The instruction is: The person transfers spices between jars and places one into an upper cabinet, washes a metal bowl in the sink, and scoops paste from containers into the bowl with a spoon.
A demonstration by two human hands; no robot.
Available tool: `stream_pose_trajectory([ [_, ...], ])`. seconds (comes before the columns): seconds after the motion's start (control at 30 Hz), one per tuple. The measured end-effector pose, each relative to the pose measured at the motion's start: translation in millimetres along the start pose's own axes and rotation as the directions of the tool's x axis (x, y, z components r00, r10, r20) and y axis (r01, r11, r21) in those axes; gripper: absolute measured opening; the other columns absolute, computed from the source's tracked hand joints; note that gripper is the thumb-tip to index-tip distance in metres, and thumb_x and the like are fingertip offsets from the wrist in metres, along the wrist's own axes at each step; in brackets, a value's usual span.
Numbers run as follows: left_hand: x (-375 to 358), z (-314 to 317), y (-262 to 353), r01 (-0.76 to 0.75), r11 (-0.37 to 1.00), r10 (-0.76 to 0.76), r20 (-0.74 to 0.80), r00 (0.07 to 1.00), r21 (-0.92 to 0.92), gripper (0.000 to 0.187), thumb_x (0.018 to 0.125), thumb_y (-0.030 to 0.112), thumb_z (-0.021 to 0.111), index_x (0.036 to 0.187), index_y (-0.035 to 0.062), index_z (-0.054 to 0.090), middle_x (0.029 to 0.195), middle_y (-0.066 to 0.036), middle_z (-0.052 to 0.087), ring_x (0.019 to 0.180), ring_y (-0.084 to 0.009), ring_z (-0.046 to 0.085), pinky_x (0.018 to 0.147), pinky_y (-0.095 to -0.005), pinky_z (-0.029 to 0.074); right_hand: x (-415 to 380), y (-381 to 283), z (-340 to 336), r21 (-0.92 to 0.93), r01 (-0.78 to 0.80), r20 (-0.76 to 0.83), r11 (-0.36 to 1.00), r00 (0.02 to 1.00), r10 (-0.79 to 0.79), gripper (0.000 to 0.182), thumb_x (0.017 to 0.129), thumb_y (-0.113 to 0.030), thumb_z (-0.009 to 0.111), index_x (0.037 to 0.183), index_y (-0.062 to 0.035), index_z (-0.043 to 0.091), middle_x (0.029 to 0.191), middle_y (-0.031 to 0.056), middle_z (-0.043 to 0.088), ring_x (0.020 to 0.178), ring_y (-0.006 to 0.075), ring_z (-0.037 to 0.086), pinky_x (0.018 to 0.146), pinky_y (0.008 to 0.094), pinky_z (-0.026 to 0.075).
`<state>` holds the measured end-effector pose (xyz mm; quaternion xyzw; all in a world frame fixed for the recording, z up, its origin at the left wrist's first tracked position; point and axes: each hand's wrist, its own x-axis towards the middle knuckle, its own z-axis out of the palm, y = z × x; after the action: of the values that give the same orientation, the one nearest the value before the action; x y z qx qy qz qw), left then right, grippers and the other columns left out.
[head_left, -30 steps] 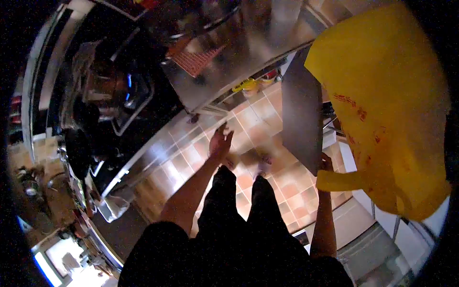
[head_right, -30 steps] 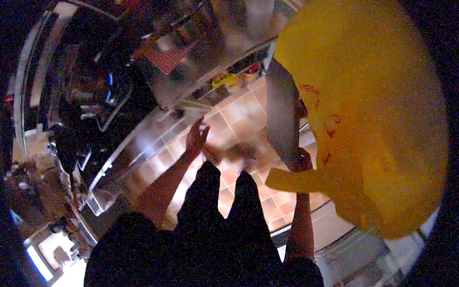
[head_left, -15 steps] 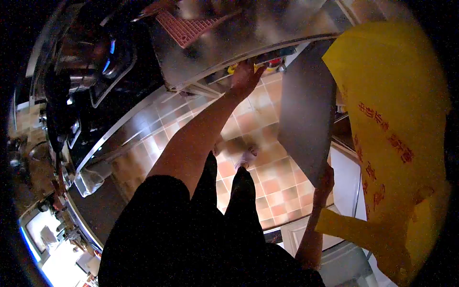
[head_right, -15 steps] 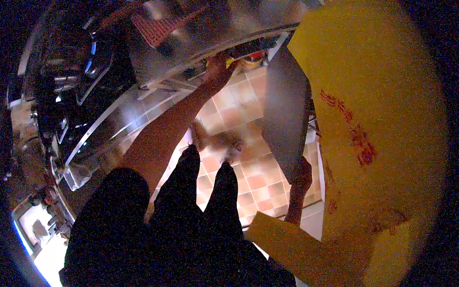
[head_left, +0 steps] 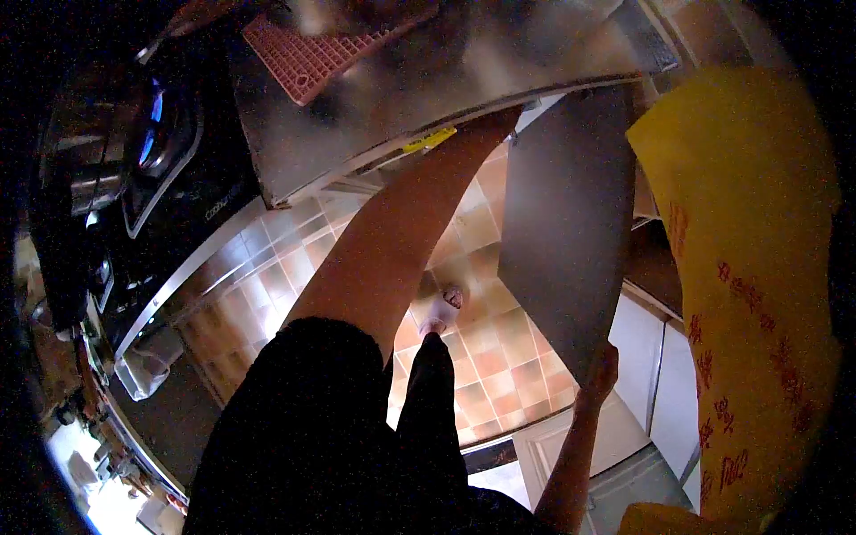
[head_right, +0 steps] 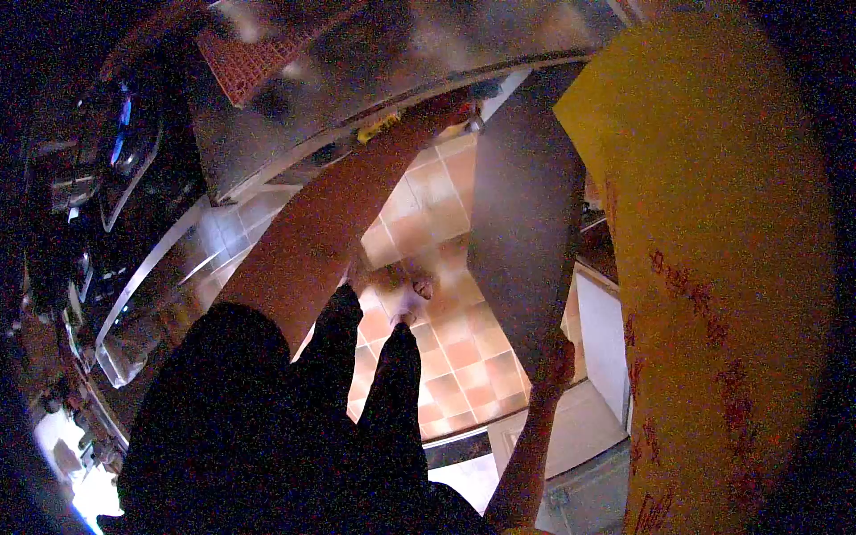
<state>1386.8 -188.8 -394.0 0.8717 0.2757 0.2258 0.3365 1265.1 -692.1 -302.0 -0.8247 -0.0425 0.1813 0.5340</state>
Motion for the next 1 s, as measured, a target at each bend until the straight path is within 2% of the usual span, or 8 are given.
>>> stream_pose_trajectory([
  [0.03, 3, 6, 0, 0.001, 1.0, -0.001, 0.012, 1.0, 0.025, 0.047, 0.092, 0.03, 0.065, 0.131, 0.0069, 0.053, 0.13, -0.02, 0.057, 0.118, -0.0389, 0.057, 0.097, -0.0498, 0.048, 3, 4, 1, 0.065, 0.024, 0.005, 0.998, 1.0, -0.024, 0.033, 0.099, -0.029, 0.061, 0.121, -0.0048, 0.06, 0.113, 0.0048, 0.062, 0.104, 0.0171, 0.058, 0.093, 0.0328, 0.048],
  [0.17, 12, 23, -2, -0.009, 0.993, 0.002, 0.054, 0.999, 0.12, 0.048, 0.091, 0.029, 0.065, 0.132, 0.0075, 0.052, 0.13, -0.019, 0.057, 0.118, -0.038, 0.057, 0.096, -0.0495, 0.048, 8, 12, 0, -0.124, -0.121, -0.042, 0.985, 0.992, 0.116, 0.039, 0.097, -0.035, 0.062, 0.121, -0.0044, 0.059, 0.113, 0.0053, 0.062, 0.105, 0.0178, 0.058, 0.093, 0.0349, 0.048],
  [0.33, 14, 30, -1, -0.029, 0.974, 0.004, 0.108, 0.994, 0.226, 0.049, 0.09, 0.028, 0.066, 0.133, 0.0083, 0.052, 0.13, -0.018, 0.057, 0.117, -0.0368, 0.058, 0.095, -0.0492, 0.049, -1, 9, 18, -0.03, -0.01, -0.046, 1.0, 0.999, 0.009, 0.04, 0.098, -0.039, 0.06, 0.118, -0.004, 0.059, 0.113, 0.0059, 0.061, 0.104, 0.0181, 0.057, 0.092, 0.0367, 0.048],
  [0.43, 9, 29, 4, -0.051, 0.958, 0.01, 0.145, 0.989, 0.284, 0.05, 0.089, 0.027, 0.066, 0.133, 0.0087, 0.051, 0.131, -0.018, 0.057, 0.117, -0.0362, 0.058, 0.094, -0.0491, 0.05, -10, 5, 13, -0.036, -0.051, -0.003, 0.998, 0.999, 0.051, 0.04, 0.098, -0.039, 0.06, 0.118, -0.0047, 0.06, 0.115, 0.0059, 0.061, 0.104, 0.0187, 0.058, 0.092, 0.0362, 0.048],
  [0.53, 7, 35, 8, -0.07, 0.931, 0.005, 0.179, 0.984, 0.358, 0.05, 0.088, 0.026, 0.066, 0.134, 0.0092, 0.051, 0.131, -0.017, 0.056, 0.116, -0.0355, 0.058, 0.093, -0.0489, 0.05, -8, 14, 4, 0.069, -0.167, 0.002, 0.984, 0.986, 0.167, 0.037, 0.098, -0.036, 0.059, 0.118, -0.0046, 0.059, 0.117, 0.0063, 0.062, 0.105, 0.0192, 0.059, 0.093, 0.0358, 0.049],
  [0.63, 7, 43, 12, -0.085, 0.893, -0.008, 0.206, 0.979, 0.441, 0.051, 0.088, 0.025, 0.067, 0.134, 0.0096, 0.051, 0.131, -0.017, 0.056, 0.116, -0.0348, 0.059, 0.093, -0.0487, 0.051, -1, 17, -3, -0.071, -0.105, -0.063, 0.992, 0.993, 0.101, 0.029, 0.096, -0.01, 0.054, 0.123, -0.0001, 0.06, 0.12, 0.0128, 0.066, 0.107, 0.0244, 0.062, 0.094, 0.0365, 0.051],
  [0.83, 0, 57, 21, -0.115, 0.81, -0.032, 0.239, 0.97, 0.576, 0.053, 0.087, 0.024, 0.067, 0.135, 0.0105, 0.05, 0.131, -0.016, 0.056, 0.115, -0.0334, 0.059, 0.091, -0.0484, 0.052, 27, 39, -35, -0.119, -0.064, -0.034, 0.991, 0.998, 0.061, 0.029, 0.095, -0.009, 0.054, 0.122, -0.0017, 0.061, 0.117, 0.0115, 0.067, 0.105, 0.0225, 0.063, 0.092, 0.0343, 0.051],
  [1.0, -48, 38, 38, -0.138, 0.788, -0.041, 0.275, 0.96, 0.6, 0.055, 0.085, 0.022, 0.068, 0.136, 0.0113, 0.05, 0.132, -0.015, 0.056, 0.115, -0.0322, 0.06, 0.09, -0.0481, 0.052, 45, 30, -25, 0.068, -0.025, -0.005, 0.997, 1.0, 0.025, 0.03, 0.094, -0.012, 0.056, 0.122, -0.0024, 0.062, 0.117, 0.0091, 0.067, 0.105, 0.0219, 0.063, 0.09, 0.0342, 0.052],
])
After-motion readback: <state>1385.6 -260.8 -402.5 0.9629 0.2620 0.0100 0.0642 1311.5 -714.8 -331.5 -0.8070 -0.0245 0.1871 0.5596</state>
